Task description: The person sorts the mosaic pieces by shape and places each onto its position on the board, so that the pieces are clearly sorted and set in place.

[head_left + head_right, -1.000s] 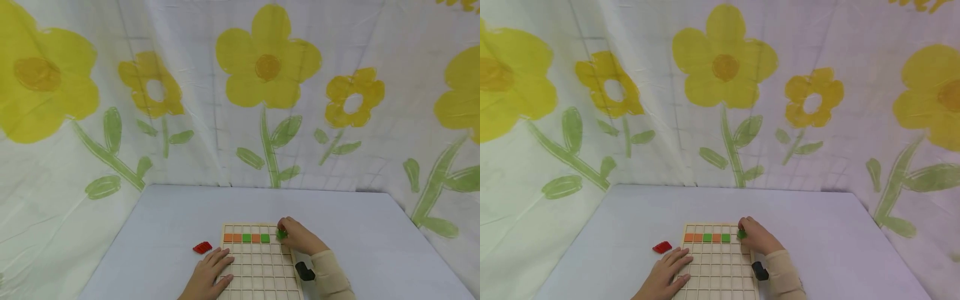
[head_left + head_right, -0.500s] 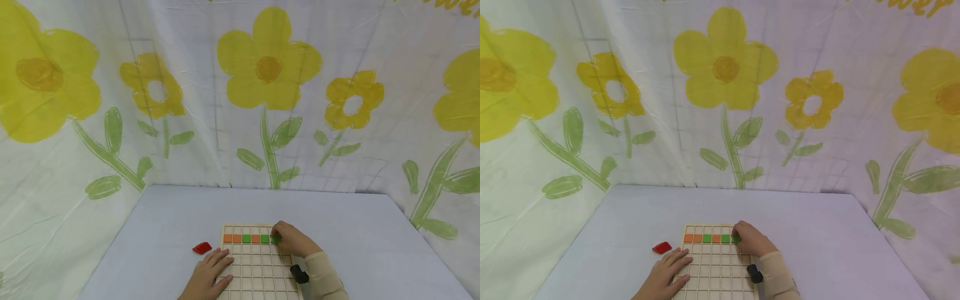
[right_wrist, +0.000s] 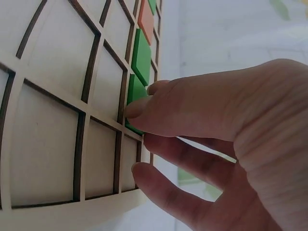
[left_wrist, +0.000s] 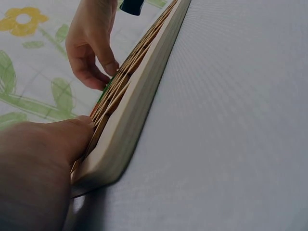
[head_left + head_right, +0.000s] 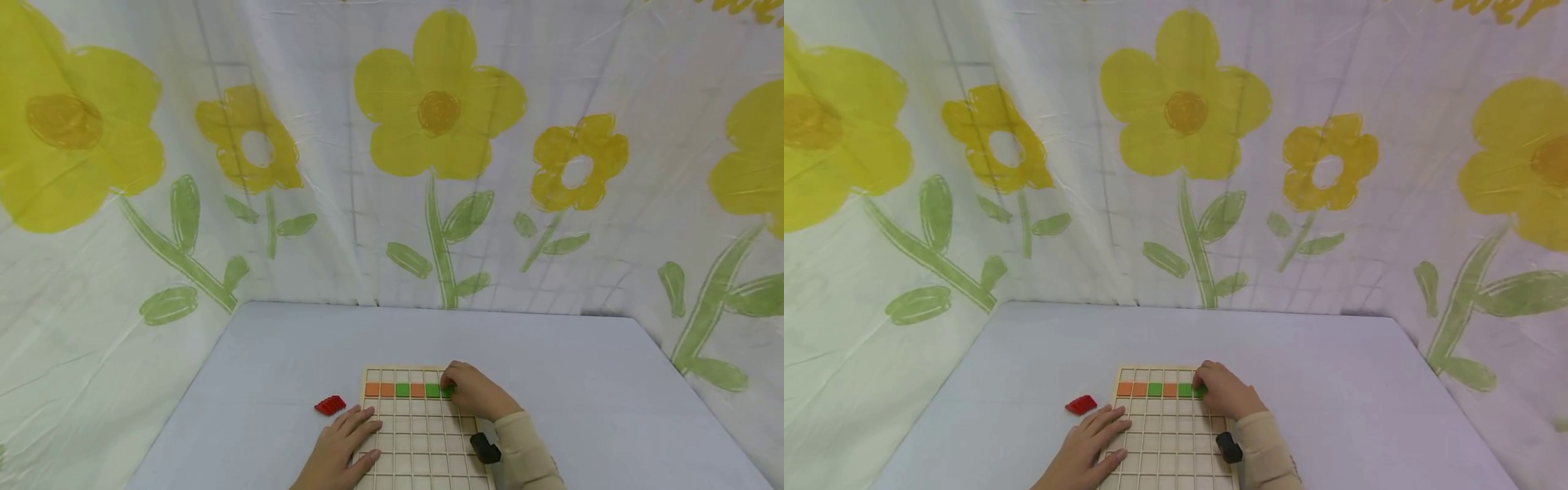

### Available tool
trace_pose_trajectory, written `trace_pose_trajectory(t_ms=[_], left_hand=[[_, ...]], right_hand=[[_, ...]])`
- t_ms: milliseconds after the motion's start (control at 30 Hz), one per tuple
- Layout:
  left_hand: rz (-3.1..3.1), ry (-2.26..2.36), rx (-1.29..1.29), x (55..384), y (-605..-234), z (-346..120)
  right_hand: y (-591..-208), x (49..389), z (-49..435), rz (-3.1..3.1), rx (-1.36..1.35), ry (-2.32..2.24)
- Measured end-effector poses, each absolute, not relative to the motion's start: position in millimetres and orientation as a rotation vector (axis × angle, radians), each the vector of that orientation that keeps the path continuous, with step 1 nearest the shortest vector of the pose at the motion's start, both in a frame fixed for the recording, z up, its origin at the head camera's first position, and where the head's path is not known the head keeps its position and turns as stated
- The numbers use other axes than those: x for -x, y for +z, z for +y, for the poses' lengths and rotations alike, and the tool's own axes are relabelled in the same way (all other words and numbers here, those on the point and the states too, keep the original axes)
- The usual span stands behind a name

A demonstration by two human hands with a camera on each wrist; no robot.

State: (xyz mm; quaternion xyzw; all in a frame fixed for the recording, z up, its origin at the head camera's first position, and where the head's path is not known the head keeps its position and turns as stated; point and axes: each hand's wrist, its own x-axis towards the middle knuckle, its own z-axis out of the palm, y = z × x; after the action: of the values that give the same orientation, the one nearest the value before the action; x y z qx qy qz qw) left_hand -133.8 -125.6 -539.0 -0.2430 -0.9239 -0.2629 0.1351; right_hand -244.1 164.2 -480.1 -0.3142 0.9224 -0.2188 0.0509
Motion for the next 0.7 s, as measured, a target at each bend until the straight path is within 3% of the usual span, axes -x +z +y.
trace_pose_trajectory(t_ms=[467,700], left_hand=[[-2.698,-0.805,0.708,134.0,-534.1,-125.8],[-2.725,-0.805,0.699,132.8,-533.8,-126.0]], right_hand=[[-457.5,236.1,194.1,2.854,0.734,-0.806],[-450.5,234.4,222.9,2.861,0.495,-0.845]])
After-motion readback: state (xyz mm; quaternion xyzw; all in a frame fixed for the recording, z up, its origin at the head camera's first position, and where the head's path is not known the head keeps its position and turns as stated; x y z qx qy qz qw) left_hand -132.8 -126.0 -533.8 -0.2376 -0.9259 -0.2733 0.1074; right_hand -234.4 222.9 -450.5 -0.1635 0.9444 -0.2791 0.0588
